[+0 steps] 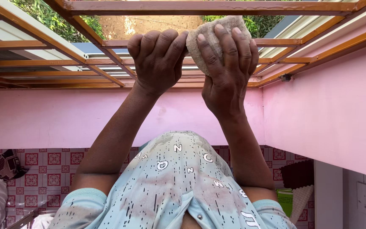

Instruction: The person wipes the wooden grilles and frame of a window using a cloth.

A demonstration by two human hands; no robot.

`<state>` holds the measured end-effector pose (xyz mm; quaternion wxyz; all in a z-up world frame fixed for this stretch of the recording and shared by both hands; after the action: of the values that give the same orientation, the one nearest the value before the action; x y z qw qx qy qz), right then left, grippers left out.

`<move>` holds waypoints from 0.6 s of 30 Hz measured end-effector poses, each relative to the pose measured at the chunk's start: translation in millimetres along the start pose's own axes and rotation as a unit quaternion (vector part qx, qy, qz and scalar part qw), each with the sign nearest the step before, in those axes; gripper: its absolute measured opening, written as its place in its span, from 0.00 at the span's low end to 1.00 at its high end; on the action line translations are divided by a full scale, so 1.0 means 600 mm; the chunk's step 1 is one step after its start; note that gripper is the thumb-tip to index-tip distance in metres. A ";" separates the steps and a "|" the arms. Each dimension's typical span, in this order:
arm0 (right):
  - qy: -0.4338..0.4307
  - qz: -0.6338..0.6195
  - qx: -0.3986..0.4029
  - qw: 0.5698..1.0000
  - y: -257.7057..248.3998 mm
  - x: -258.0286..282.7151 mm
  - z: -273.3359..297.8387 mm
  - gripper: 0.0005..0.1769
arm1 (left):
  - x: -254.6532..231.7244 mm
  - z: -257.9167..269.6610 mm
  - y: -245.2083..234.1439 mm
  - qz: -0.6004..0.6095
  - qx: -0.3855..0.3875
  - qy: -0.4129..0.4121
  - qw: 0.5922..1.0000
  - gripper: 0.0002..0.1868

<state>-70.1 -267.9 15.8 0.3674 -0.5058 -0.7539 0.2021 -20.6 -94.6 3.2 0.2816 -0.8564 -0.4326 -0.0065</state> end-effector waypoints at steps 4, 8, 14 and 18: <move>0.040 -0.011 -0.017 0.999 -0.025 -0.032 -0.017 0.19 | 0.006 -0.007 -0.031 0.018 0.018 0.012 1.000 0.14; 0.057 -0.021 0.000 0.998 -0.025 -0.027 -0.009 0.24 | 0.012 -0.021 -0.045 0.078 0.077 0.014 0.994 0.11; 0.016 -0.017 -0.009 1.000 -0.027 -0.037 -0.013 0.23 | 0.025 -0.042 -0.052 0.148 0.118 -0.021 0.982 0.11; 0.041 -0.037 -0.026 0.998 -0.016 -0.022 -0.009 0.25 | 0.028 -0.046 -0.046 0.157 0.141 -0.027 0.977 0.11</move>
<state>-68.7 -284.5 21.3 0.3917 -0.4951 -0.7613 0.1478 -24.3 -82.6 43.7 0.3855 -0.8651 -0.2967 0.1222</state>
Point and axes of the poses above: each hand's wrist, its own z-axis away from the middle knuckle, its own y-axis out of the palm, x = y × z, the point moved 4 cm from there along -z, towards the middle knuckle, and after that the axes turned 13 degrees about y, right-handed, at the moved point
